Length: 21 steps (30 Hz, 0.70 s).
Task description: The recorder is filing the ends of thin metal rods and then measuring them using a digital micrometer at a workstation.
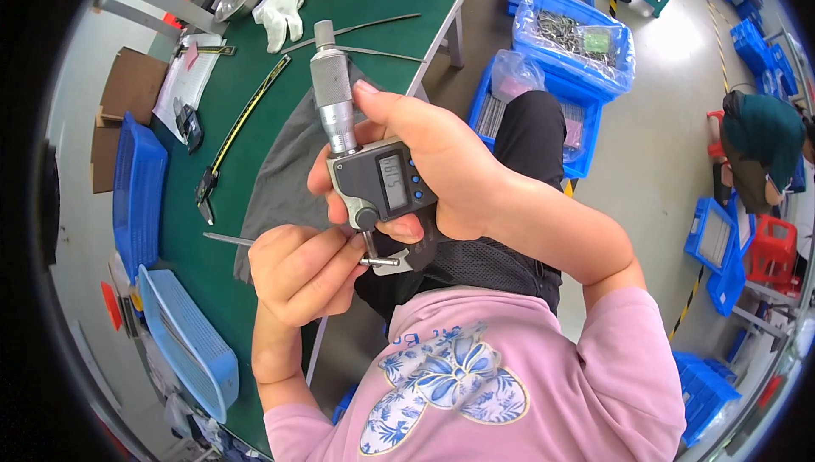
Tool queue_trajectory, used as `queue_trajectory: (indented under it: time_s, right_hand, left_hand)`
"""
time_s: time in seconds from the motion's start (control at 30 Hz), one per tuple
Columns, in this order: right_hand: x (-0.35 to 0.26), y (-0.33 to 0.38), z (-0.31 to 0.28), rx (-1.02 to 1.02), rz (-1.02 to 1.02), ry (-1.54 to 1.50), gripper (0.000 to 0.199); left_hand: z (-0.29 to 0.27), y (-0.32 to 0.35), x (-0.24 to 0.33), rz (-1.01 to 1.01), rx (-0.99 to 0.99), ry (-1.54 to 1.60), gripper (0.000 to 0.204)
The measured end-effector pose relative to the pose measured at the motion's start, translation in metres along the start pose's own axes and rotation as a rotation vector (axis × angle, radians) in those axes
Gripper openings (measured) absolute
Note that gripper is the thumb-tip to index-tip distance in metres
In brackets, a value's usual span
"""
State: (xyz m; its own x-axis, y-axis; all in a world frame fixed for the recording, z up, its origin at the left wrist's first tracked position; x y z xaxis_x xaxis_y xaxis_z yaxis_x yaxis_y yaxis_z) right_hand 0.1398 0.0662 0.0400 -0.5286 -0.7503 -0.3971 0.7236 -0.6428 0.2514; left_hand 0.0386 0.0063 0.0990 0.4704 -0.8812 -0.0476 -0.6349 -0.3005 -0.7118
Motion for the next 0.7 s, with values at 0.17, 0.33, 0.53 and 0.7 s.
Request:
queue_trajectory:
  time_s: [0.17,0.33,0.53,0.7]
  right_hand:
    - [-0.0003,-0.0002,-0.0001,-0.002,-0.028,-0.029,0.067]
    - [0.0009,-0.0001,0.0016,0.011,-0.01,-0.039,0.069]
    - [-0.0032,0.0015,0.0034,0.03,-0.041,0.095,0.069]
    - [-0.0008,0.0004,0.0033,0.041,-0.026,0.121,0.07]
  left_hand:
    - [0.0007,-0.0008,0.0002,0.002,-0.006,0.001,0.022]
    - [0.0008,0.0011,-0.0004,0.009,0.019,0.001,0.02]
    - [0.0022,0.0023,0.0002,-0.024,-0.065,0.03,0.026]
    - [0.0021,0.001,0.0013,0.021,0.017,0.001,0.019]
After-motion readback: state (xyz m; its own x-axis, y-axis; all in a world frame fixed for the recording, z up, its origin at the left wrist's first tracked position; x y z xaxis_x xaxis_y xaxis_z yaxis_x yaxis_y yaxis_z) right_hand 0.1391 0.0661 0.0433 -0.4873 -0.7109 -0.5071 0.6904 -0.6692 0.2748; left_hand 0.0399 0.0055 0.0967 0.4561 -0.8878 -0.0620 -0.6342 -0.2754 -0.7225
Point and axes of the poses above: each hand's wrist, its own y-axis away from the middle knuckle, its own z-axis out of the palm, x = y × z, the point moved 7 cm from there along -y, towards the middle knuckle, and after that the axes turned 10 degrees about -y, right-handed, at the moved point
